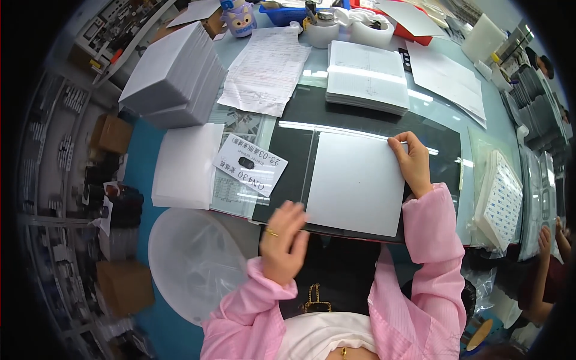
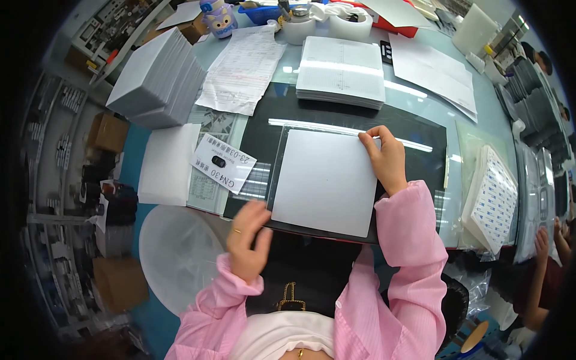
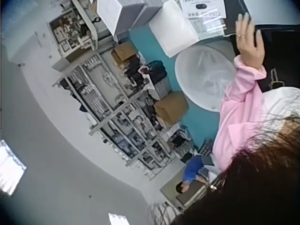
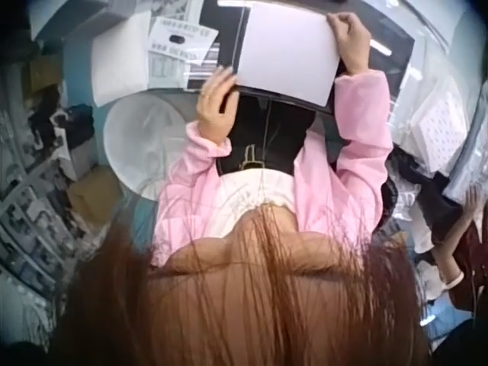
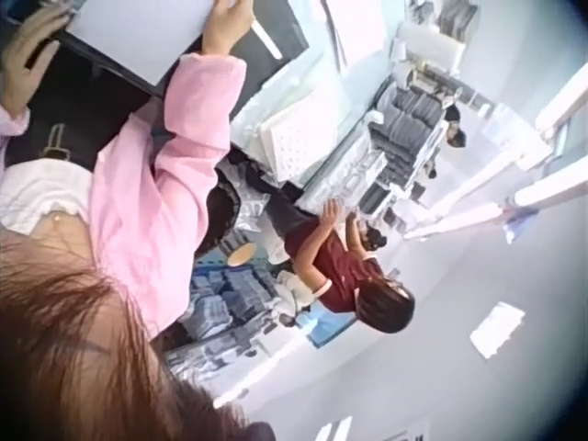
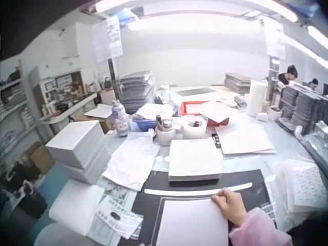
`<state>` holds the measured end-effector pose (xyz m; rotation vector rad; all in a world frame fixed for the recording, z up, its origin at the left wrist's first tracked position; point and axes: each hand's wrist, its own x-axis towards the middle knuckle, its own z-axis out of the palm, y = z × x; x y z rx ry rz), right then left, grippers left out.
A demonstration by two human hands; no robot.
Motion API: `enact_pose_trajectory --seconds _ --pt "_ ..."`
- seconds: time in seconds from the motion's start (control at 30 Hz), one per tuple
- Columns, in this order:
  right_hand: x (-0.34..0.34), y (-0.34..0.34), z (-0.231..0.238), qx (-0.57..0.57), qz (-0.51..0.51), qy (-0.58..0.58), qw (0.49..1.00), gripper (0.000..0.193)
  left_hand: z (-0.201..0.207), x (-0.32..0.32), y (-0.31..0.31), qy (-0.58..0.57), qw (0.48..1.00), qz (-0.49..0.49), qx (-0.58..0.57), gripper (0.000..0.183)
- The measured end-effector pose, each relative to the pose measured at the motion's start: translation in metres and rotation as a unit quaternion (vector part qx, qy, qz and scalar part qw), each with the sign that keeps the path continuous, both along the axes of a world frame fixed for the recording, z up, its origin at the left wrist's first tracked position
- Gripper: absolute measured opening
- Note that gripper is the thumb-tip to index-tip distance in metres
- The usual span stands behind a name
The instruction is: Apply adhesive labels or protective films to flat square components on a workbench.
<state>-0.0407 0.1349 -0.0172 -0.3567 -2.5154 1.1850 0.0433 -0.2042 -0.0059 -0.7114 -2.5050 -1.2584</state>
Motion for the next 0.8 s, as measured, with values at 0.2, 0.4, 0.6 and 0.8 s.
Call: enact_pose_trajectory --seconds 0.2,0.4,0.6,0.8 --pt "-0.001 -0.009 0.007 0.103 -0.02 -0.04 0.994 0.026 -0.008 0.017 0.035 0.013 0.971 -0.154 -0.182 0.063" --pt "-0.004 -0.009 0.003 0.165 -0.017 -0.035 0.986 0.029 -0.008 0.014 0.04 0.0 0.964 -0.151 -0.22 0.063" --pt "0.0 -0.01 0.003 0.311 -0.025 -0.048 0.949 0.033 -0.01 0.012 0.039 0.016 0.963 -0.149 -0.222 0.069" --pt "0.0 -0.01 0.008 0.383 -0.027 0.003 0.923 0.034 -0.008 0.013 0.04 0.014 0.962 -0.155 -0.225 0.064"
